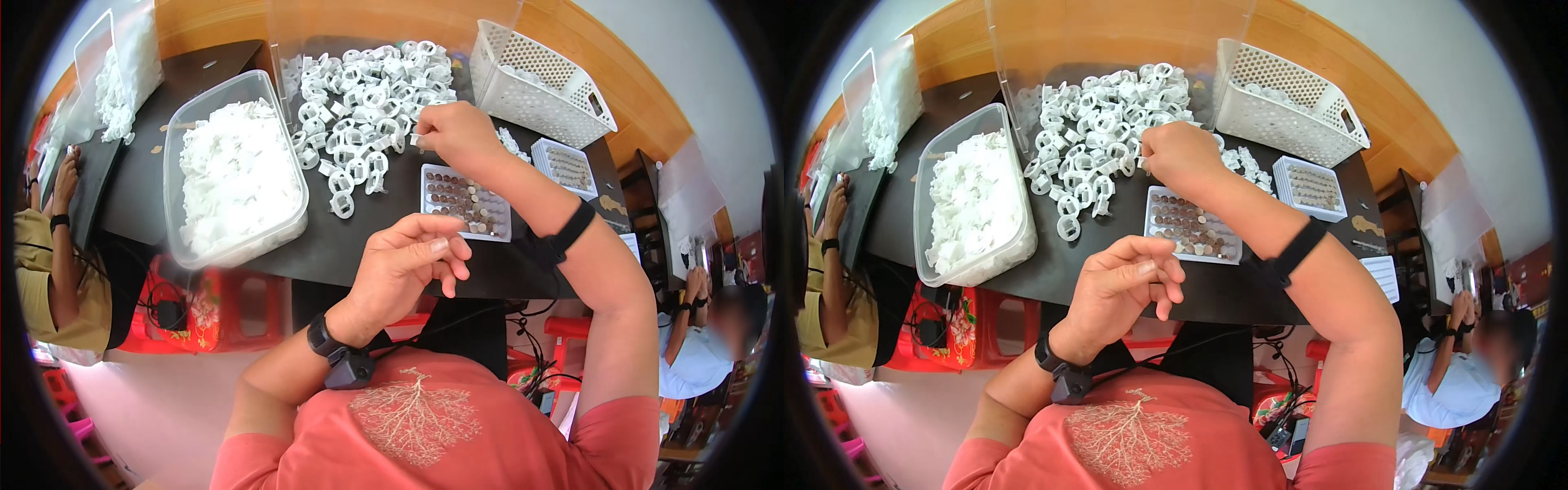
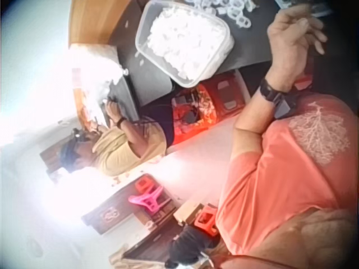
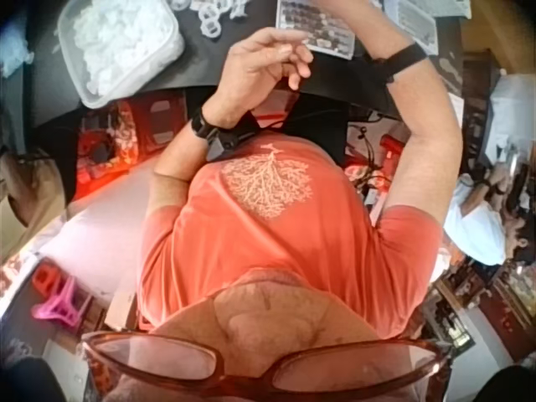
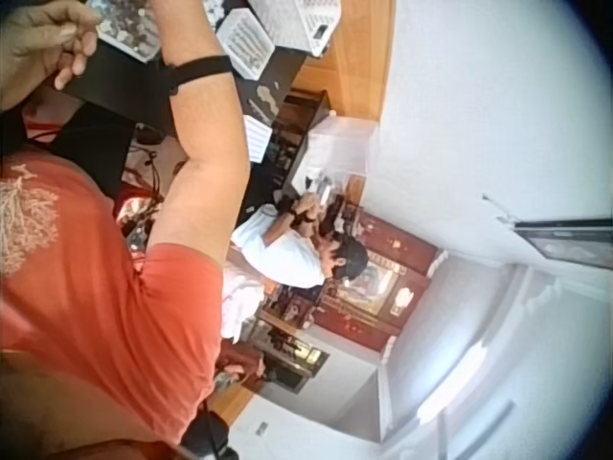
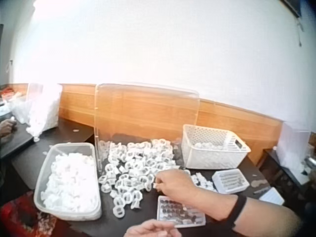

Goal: Assembling small plastic housings with internal components and metal pins manually.

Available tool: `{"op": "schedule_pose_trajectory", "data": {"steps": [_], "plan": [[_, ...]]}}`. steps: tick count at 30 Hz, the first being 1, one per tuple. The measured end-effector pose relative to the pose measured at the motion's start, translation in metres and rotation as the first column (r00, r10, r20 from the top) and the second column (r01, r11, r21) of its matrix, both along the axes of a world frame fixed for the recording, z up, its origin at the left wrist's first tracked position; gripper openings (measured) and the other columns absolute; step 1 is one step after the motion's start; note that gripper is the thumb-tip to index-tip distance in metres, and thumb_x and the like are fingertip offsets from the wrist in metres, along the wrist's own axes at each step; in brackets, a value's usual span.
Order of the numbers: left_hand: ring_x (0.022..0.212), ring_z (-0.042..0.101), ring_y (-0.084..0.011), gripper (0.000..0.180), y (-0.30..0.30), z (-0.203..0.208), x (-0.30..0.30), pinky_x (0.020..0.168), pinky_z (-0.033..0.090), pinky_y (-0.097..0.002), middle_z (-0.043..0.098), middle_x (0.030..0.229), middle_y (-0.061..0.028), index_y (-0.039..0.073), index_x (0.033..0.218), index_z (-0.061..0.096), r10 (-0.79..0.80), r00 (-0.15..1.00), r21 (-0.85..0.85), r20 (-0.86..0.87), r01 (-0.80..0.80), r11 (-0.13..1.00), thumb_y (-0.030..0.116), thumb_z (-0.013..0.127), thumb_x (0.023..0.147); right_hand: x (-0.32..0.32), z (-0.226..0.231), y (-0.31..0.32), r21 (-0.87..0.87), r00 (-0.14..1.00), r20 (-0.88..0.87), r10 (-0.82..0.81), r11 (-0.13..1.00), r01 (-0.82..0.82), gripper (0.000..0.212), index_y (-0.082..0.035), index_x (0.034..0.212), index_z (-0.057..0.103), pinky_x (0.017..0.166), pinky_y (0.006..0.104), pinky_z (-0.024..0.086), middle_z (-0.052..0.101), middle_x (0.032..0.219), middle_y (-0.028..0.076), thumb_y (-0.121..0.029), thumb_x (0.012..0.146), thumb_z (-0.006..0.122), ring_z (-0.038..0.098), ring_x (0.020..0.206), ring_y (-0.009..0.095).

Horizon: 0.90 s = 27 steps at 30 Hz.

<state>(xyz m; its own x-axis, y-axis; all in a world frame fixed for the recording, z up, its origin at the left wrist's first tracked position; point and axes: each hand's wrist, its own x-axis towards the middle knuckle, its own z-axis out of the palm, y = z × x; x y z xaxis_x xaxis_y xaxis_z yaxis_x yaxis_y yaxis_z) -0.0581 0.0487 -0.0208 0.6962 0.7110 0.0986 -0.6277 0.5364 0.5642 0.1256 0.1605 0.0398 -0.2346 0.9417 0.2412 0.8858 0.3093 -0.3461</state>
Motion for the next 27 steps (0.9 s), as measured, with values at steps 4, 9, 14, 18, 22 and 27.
{"op": "schedule_pose_trajectory", "data": {"steps": [4, 9, 14, 18, 22, 27], "plan": [[0.093, 0.068, -0.0304, 0.037, 0.0, -0.005, -0.001, 0.067, 0.057, -0.0362, 0.065, 0.113, -0.0227, -0.001, 0.134, 0.055, 0.053, 0.998, 0.022, 0.017, -0.054, 0.998, 0.019, 0.052, 0.103, 0.005, 0.032, -0.059, 0.138, 0.985, -0.118, 0.124, 0.985, -0.107, 0.011, -0.007, 0.081, 0.068, 0.061, 0.0457, 0.049, 0.068, 0.077, 0.011, -0.017, 0.079, 0.07, 0.066, 0.071, 0.033], [0.1, 0.067, -0.0301, 0.042, 0.0, 0.004, 0.006, 0.073, 0.056, -0.0367, 0.065, 0.119, -0.0219, -0.002, 0.137, 0.052, 0.092, 0.995, 0.005, 0.024, -0.092, 0.996, 0.025, 0.052, 0.105, 0.019, 0.033, -0.129, 0.48, 0.923, 0.05, 0.38, 0.802, -0.356, 0.016, -0.008, 0.089, 0.066, 0.056, 0.0366, 0.049, 0.061, 0.081, 0.007, -0.008, 0.075, 0.073, 0.065, 0.07, 0.028], [0.092, 0.067, -0.0296, 0.044, -0.008, 0.007, 0.007, 0.07, 0.054, -0.0368, 0.067, 0.11, -0.0189, -0.004, 0.134, 0.055, 0.044, 0.996, 0.152, -0.075, -0.033, 0.988, 0.028, 0.055, 0.103, 0.024, 0.015, -0.159, 0.555, 0.901, 0.004, 0.433, 0.749, -0.363, 0.027, -0.007, 0.093, 0.067, 0.06, 0.0334, 0.052, 0.061, 0.082, 0.005, -0.002, 0.068, 0.075, 0.064, 0.07, 0.024], [0.086, 0.067, -0.0255, 0.037, -0.016, 0.007, 0.014, 0.068, 0.053, -0.0355, 0.068, 0.104, -0.0149, 0.0, 0.124, 0.062, 0.044, 0.993, 0.129, -0.111, -0.029, 0.991, 0.023, 0.067, 0.096, 0.029, 0.004, -0.166, 0.584, 0.893, -0.08, 0.442, 0.747, -0.318, 0.027, -0.006, 0.094, 0.067, 0.06, 0.0341, 0.052, 0.062, 0.084, 0.006, -0.001, 0.069, 0.075, 0.064, 0.071, 0.024], [0.087, 0.068, -0.022, 0.019, -0.018, 0.001, 0.019, 0.069, 0.054, -0.0347, 0.069, 0.104, -0.0152, -0.001, 0.11, 0.064, 0.046, 0.999, 0.078, 0.013, -0.047, 0.996, 0.007, 0.066, 0.093, 0.025, 0.006, -0.181, 0.443, 0.835, -0.373, 0.406, 0.868, -0.224, 0.032, -0.006, 0.1, 0.065, 0.065, 0.0357, 0.053, 0.062, 0.086, 0.008, -0.001, 0.071, 0.076, 0.064, 0.076, 0.027], [0.085, 0.066, -0.0204, 0.02, -0.022, 0.005, 0.022, 0.07, 0.054, -0.035, 0.069, 0.103, -0.0139, 0.0, 0.11, 0.064, 0.025, 0.999, 0.071, -0.028, -0.023, 0.997, 0.009, 0.067, 0.092, 0.022, -0.005, -0.189, 0.353, 0.801, -0.521, 0.296, 0.929, -0.113, 0.04, -0.006, 0.108, 0.063, 0.069, 0.0369, 0.052, 0.062, 0.088, 0.009, -0.002, 0.071, 0.077, 0.064, 0.079, 0.028]]}}
